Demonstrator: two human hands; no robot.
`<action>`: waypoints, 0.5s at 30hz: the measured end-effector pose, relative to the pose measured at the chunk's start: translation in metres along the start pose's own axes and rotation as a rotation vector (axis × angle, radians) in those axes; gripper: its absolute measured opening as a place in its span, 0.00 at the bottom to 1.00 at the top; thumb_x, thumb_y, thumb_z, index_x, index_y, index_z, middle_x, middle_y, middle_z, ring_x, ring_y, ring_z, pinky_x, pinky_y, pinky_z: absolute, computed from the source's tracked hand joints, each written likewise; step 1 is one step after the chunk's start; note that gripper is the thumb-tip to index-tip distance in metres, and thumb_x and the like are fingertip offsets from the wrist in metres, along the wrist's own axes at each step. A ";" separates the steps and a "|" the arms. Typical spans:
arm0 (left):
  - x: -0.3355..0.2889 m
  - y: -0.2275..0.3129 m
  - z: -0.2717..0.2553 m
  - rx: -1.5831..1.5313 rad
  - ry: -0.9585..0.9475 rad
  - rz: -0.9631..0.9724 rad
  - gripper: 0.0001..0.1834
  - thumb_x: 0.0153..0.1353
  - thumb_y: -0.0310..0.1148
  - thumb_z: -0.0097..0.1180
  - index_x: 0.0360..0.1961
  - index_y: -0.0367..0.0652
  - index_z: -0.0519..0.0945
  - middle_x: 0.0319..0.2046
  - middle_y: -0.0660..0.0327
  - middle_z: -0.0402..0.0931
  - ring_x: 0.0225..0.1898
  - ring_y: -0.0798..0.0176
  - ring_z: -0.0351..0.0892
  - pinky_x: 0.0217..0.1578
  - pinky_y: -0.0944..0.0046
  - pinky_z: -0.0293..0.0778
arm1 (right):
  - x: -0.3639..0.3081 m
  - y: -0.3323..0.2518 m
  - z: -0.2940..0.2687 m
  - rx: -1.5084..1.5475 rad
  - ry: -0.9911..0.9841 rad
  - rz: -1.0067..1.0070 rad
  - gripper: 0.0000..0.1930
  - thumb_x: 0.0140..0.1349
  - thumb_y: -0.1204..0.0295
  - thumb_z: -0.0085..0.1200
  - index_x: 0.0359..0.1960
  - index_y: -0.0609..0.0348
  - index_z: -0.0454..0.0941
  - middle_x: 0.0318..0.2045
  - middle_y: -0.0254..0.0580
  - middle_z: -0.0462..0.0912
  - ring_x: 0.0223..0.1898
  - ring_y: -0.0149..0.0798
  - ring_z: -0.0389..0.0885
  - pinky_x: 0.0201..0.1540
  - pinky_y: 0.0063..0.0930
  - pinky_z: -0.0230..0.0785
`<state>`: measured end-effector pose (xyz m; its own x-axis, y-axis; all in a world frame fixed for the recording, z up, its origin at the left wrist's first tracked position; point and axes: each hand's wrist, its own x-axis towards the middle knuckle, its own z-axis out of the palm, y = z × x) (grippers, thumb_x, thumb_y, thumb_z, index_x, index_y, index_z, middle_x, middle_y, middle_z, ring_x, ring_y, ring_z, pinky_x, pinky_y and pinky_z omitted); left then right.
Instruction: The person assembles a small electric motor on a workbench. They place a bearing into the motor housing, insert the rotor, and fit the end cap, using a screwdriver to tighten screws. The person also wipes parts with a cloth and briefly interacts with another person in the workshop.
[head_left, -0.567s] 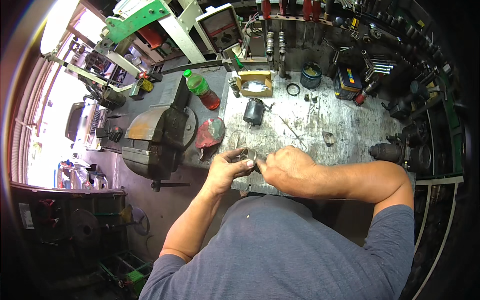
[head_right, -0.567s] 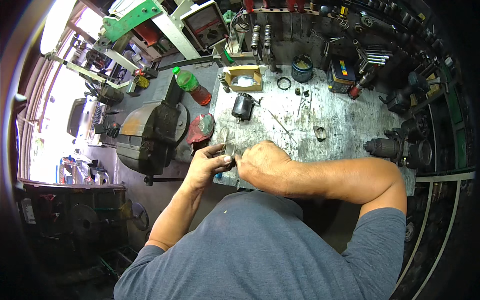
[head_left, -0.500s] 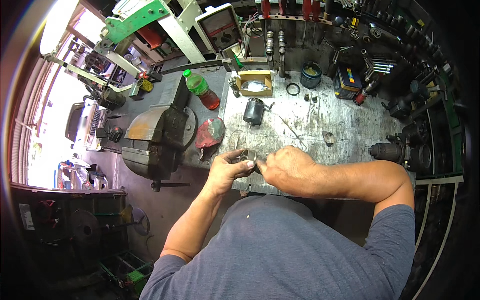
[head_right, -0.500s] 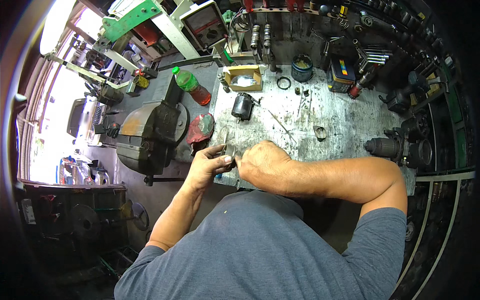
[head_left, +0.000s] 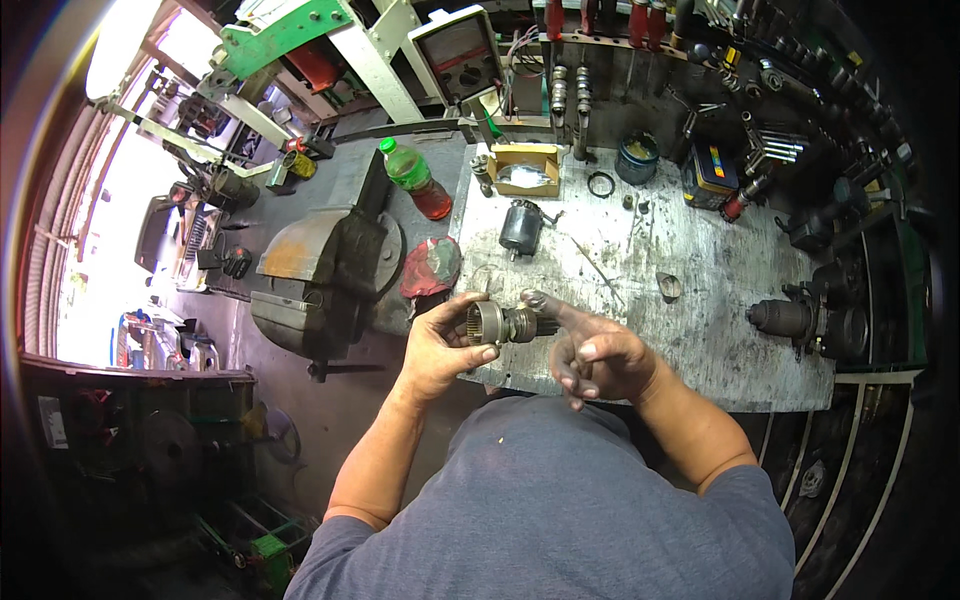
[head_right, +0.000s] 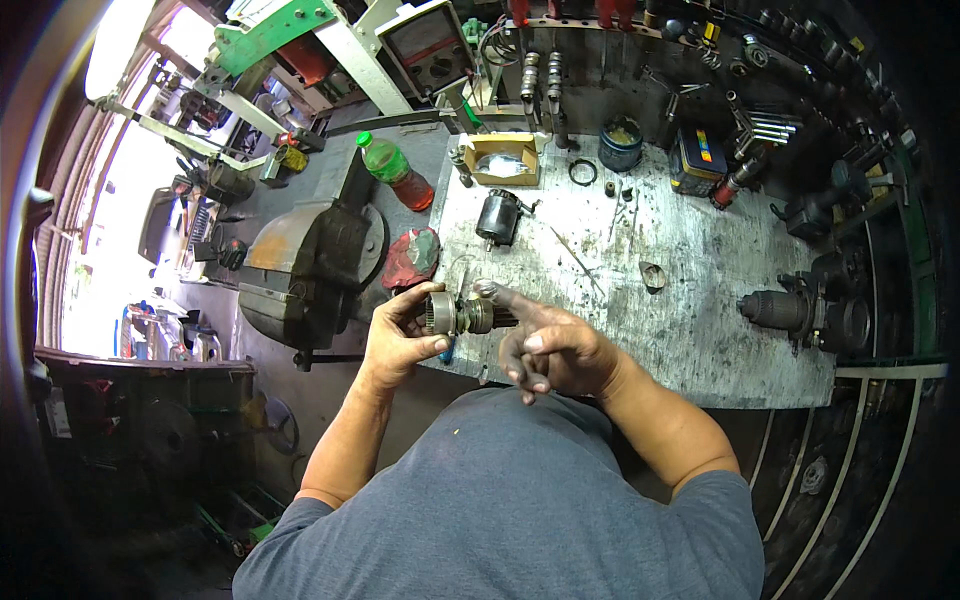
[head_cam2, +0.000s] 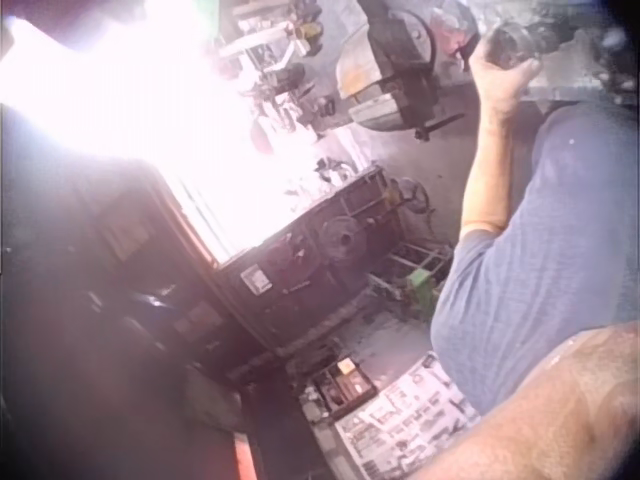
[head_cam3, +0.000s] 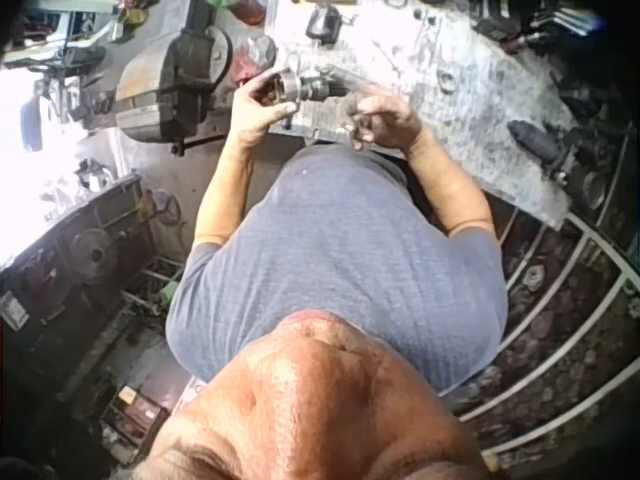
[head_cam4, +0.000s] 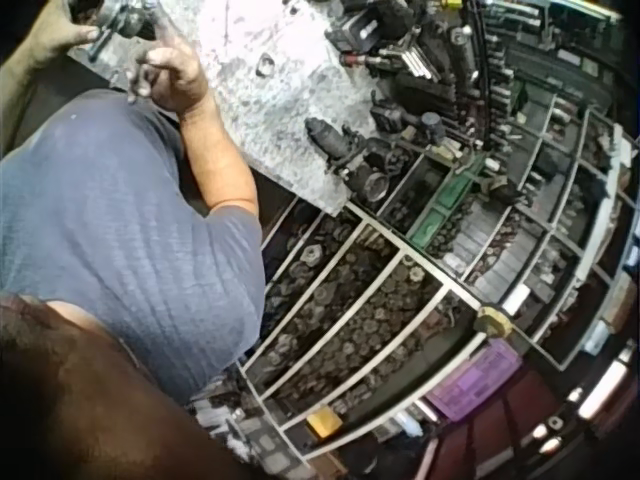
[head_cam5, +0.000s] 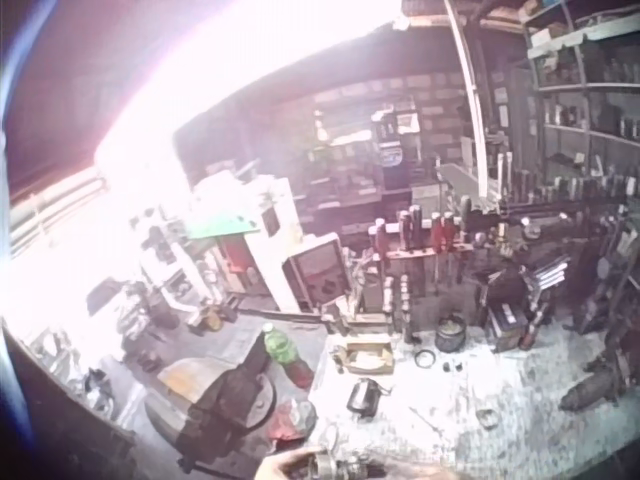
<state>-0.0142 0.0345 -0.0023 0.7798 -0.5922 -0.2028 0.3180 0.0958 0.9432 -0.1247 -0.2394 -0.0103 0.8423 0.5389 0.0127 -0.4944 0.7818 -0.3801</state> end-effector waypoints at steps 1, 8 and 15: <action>0.001 0.001 0.002 0.017 -0.011 0.005 0.48 0.47 0.25 0.87 0.71 0.31 0.77 0.57 0.52 0.86 0.57 0.60 0.88 0.62 0.57 0.83 | -0.003 0.005 -0.001 -0.134 0.034 -0.002 0.52 0.64 0.66 0.61 0.88 0.53 0.46 0.36 0.55 0.85 0.23 0.37 0.83 0.32 0.31 0.83; 0.005 0.005 0.013 0.032 -0.051 -0.013 0.46 0.47 0.24 0.87 0.70 0.33 0.79 0.56 0.55 0.86 0.56 0.62 0.87 0.62 0.58 0.83 | 0.003 0.002 0.020 -0.668 0.153 0.068 0.53 0.67 0.71 0.59 0.89 0.53 0.38 0.34 0.51 0.87 0.24 0.37 0.84 0.31 0.28 0.80; 0.005 0.001 0.010 0.079 -0.084 -0.052 0.45 0.47 0.27 0.87 0.69 0.34 0.80 0.55 0.58 0.87 0.55 0.65 0.86 0.60 0.61 0.82 | 0.005 -0.018 0.058 -2.186 0.286 0.141 0.42 0.64 0.71 0.60 0.82 0.54 0.62 0.27 0.56 0.87 0.27 0.56 0.89 0.35 0.50 0.84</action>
<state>-0.0154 0.0234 0.0000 0.7142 -0.6601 -0.2327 0.3111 0.0016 0.9504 -0.1236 -0.2328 0.0502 0.9339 0.3371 -0.1189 0.2338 -0.8277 -0.5102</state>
